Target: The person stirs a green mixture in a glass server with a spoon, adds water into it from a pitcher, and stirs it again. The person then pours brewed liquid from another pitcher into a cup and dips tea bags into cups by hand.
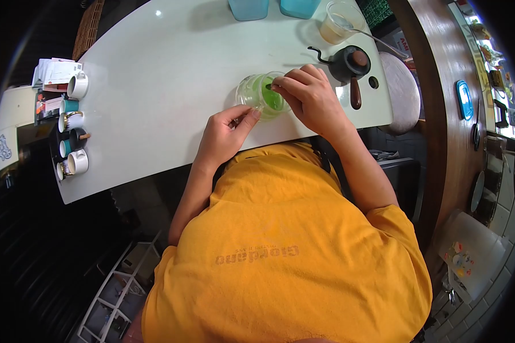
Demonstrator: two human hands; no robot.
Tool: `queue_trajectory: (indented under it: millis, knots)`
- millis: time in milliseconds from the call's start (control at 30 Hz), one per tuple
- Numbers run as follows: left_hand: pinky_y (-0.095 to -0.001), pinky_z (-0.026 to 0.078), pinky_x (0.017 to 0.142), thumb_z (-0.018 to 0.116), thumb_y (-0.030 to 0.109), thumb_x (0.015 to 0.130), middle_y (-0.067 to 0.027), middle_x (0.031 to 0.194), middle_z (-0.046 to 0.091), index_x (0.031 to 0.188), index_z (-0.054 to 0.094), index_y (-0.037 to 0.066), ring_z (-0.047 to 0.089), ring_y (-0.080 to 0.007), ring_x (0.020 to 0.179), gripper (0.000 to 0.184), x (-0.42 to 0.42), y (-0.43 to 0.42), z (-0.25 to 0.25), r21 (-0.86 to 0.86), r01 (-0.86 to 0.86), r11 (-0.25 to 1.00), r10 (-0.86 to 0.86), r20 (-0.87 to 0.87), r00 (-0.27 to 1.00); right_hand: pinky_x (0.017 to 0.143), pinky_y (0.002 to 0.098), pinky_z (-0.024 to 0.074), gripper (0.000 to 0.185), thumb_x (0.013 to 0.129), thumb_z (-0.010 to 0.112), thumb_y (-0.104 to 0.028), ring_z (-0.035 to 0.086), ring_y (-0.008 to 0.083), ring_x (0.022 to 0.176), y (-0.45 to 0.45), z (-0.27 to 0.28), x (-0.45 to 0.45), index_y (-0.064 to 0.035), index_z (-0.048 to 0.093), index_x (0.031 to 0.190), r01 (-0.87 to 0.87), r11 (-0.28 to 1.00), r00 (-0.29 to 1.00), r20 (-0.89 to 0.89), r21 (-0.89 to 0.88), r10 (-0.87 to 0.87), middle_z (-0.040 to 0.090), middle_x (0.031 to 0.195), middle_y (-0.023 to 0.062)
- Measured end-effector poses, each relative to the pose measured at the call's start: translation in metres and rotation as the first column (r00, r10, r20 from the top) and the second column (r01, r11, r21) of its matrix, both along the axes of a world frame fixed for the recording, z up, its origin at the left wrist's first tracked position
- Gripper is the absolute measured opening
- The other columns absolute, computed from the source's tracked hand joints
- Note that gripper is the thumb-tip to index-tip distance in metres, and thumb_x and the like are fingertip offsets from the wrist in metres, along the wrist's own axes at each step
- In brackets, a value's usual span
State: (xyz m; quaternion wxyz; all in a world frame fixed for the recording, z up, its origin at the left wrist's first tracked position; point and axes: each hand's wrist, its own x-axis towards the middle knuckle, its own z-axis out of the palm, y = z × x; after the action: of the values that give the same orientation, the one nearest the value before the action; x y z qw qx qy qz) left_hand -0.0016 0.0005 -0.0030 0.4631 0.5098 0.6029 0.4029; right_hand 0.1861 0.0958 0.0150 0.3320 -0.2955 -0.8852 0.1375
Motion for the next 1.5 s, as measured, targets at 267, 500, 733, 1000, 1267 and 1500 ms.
queue_trajectory:
  millis: [267, 500, 733, 1000, 1267, 1500]
  knots:
    - [-0.0208, 0.039, 0.055, 0.062, 0.022, 0.088, -0.0001, 0.067, 0.059, 0.091, 0.066, -0.002, 0.045, -0.0048, 0.060, 0.023, 0.000, 0.000, -0.002, 0.036, 0.005, 0.999, -0.006, 0.005, 1.000, 0.061, 0.0341, 0.0437, 0.009, 0.083, 0.061, -0.012, 0.055, 0.0252, 0.065, -0.007, -0.016, 0.003, -0.0037, 0.062, 0.085, 0.151, 0.983, 0.980, -0.115, -0.104, -0.163, 0.059, 0.069, 0.0081]
    - [-0.0191, 0.036, 0.059, 0.059, 0.023, 0.091, 0.0039, 0.070, 0.055, 0.090, 0.065, -0.001, 0.043, -0.0031, 0.064, 0.025, -0.005, 0.000, -0.001, -0.085, 0.040, 0.996, -0.038, 0.028, 0.999, 0.051, 0.0328, 0.0441, 0.011, 0.086, 0.057, -0.008, 0.058, 0.0233, 0.053, -0.021, -0.005, 0.002, 0.0012, 0.063, 0.085, 0.273, 0.735, 0.873, -0.162, -0.621, -0.460, 0.061, 0.070, 0.0127]
    - [-0.0191, 0.029, 0.059, 0.052, 0.023, 0.094, 0.0057, 0.067, 0.042, 0.078, 0.055, 0.003, 0.035, -0.0039, 0.065, 0.025, -0.009, -0.003, -0.017, -0.045, -0.049, 0.998, 0.061, 0.317, 0.946, 0.057, 0.0283, 0.0393, 0.007, 0.078, 0.060, 0.002, 0.052, 0.0195, 0.060, -0.039, 0.031, 0.018, -0.0021, 0.063, 0.084, 0.148, 0.989, 0.848, -0.519, 0.029, -0.112, 0.061, 0.071, 0.0067]
    - [-0.0204, 0.026, 0.060, 0.047, 0.024, 0.096, 0.0052, 0.066, 0.038, 0.075, 0.049, 0.009, 0.032, -0.0056, 0.063, 0.025, -0.010, 0.000, -0.015, -0.034, -0.031, 0.999, 0.043, 0.454, 0.890, 0.059, 0.0288, 0.0368, 0.014, 0.082, 0.061, -0.016, 0.051, 0.0188, 0.064, -0.038, 0.015, 0.030, -0.0031, 0.066, 0.085, 0.132, 0.951, 0.883, -0.469, 0.280, 0.015, 0.062, 0.074, 0.0056]
    - [-0.0202, 0.027, 0.061, 0.046, 0.025, 0.096, 0.0044, 0.068, 0.039, 0.075, 0.048, 0.009, 0.032, -0.0057, 0.065, 0.026, -0.007, 0.004, -0.009, -0.011, 0.010, 1.000, -0.004, 0.449, 0.893, 0.060, 0.0285, 0.0371, 0.015, 0.080, 0.064, -0.016, 0.050, 0.0185, 0.065, -0.039, 0.011, 0.026, -0.0037, 0.066, 0.090, 0.131, 0.957, 0.914, -0.405, 0.258, -0.016, 0.062, 0.077, 0.0051]
    - [-0.0205, 0.026, 0.061, 0.046, 0.024, 0.096, 0.0040, 0.069, 0.040, 0.075, 0.047, 0.010, 0.032, -0.0058, 0.065, 0.026, -0.005, 0.006, -0.007, -0.015, 0.006, 1.000, 0.002, 0.472, 0.882, 0.059, 0.0281, 0.0365, 0.019, 0.088, 0.058, -0.021, 0.051, 0.0178, 0.065, -0.046, 0.011, 0.030, -0.0037, 0.066, 0.088, 0.177, 0.955, 0.903, -0.424, 0.239, -0.061, 0.063, 0.077, 0.0063]
